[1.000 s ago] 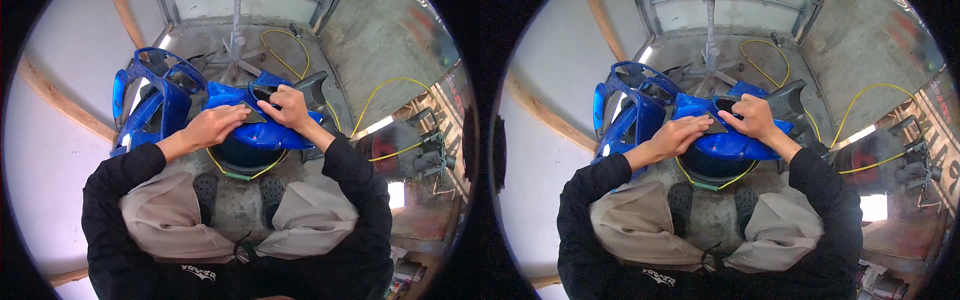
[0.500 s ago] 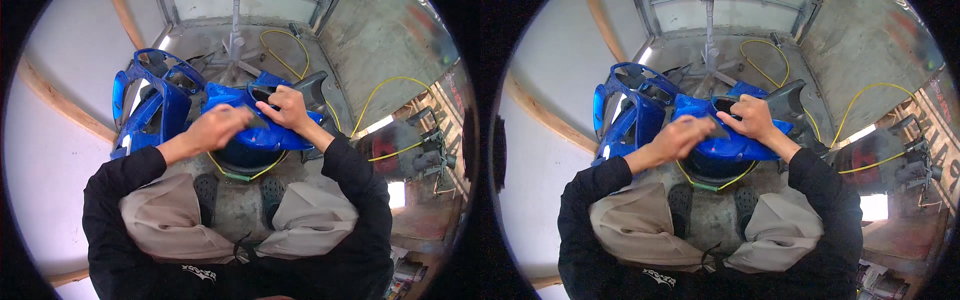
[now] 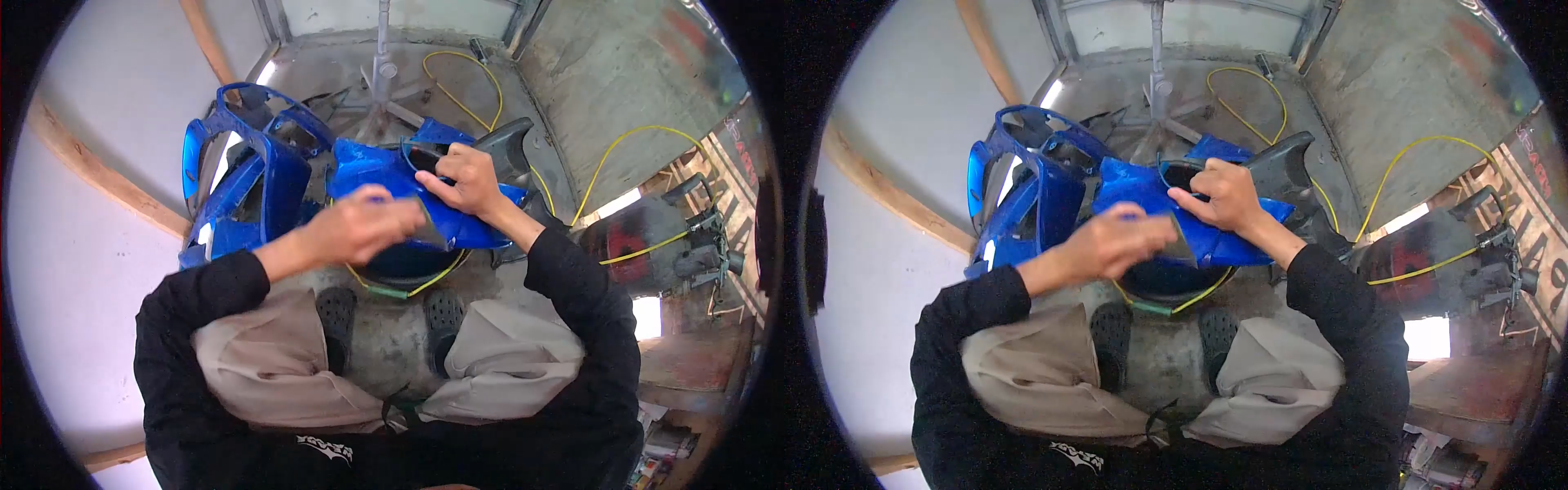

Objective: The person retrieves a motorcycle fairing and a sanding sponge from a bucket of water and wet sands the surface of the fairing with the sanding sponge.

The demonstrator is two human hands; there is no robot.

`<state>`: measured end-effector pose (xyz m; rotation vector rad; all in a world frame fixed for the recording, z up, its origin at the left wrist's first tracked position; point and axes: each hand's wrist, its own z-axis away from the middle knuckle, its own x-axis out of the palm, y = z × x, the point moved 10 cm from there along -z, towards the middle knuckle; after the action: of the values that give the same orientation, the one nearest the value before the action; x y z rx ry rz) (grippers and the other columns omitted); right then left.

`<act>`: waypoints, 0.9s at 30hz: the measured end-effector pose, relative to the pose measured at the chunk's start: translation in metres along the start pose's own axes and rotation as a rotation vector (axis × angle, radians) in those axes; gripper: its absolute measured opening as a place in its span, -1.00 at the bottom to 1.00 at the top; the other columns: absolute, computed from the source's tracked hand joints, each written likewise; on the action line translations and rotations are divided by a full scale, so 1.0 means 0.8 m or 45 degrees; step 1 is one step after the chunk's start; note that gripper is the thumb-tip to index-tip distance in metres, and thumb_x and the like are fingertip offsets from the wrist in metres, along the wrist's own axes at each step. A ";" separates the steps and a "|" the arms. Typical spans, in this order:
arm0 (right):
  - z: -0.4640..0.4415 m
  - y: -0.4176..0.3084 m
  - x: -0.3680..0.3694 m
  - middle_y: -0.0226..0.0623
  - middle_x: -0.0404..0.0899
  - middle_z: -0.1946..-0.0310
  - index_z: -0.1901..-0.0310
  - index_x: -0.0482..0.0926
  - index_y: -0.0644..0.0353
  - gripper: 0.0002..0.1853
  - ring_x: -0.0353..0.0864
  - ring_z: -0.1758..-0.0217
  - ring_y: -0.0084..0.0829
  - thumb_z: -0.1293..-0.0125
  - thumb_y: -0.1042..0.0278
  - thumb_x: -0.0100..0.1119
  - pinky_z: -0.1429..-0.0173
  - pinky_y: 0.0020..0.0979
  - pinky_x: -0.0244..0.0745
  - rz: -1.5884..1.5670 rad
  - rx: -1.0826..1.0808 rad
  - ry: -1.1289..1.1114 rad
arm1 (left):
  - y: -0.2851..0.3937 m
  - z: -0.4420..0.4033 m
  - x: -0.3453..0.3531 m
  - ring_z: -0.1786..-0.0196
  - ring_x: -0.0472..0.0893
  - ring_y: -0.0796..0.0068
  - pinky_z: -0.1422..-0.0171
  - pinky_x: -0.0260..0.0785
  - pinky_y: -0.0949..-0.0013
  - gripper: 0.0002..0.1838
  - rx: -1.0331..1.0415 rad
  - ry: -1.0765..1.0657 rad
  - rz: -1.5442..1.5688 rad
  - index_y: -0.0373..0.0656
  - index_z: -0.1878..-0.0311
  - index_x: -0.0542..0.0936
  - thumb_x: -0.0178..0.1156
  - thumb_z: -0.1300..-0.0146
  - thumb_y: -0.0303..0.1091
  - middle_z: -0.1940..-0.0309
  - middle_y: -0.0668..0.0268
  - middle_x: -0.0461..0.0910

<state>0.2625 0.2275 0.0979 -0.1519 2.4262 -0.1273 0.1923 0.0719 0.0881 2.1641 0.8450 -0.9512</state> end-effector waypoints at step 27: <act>0.002 -0.007 0.004 -0.26 0.47 0.69 0.66 0.58 0.10 -0.50 0.48 0.54 -0.21 -0.28 0.03 0.59 0.47 -0.12 0.37 -0.006 0.011 -0.047 | -0.055 0.010 -0.009 -0.31 0.73 0.01 -0.42 0.62 0.04 -0.65 -0.285 0.121 -0.059 -0.19 -0.25 0.69 0.34 -0.43 -0.43 -0.31 0.13 0.72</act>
<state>0.2617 0.2215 0.0950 -0.1545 2.3886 -0.1361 0.1524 0.0906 0.0776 2.0166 1.0019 -0.7419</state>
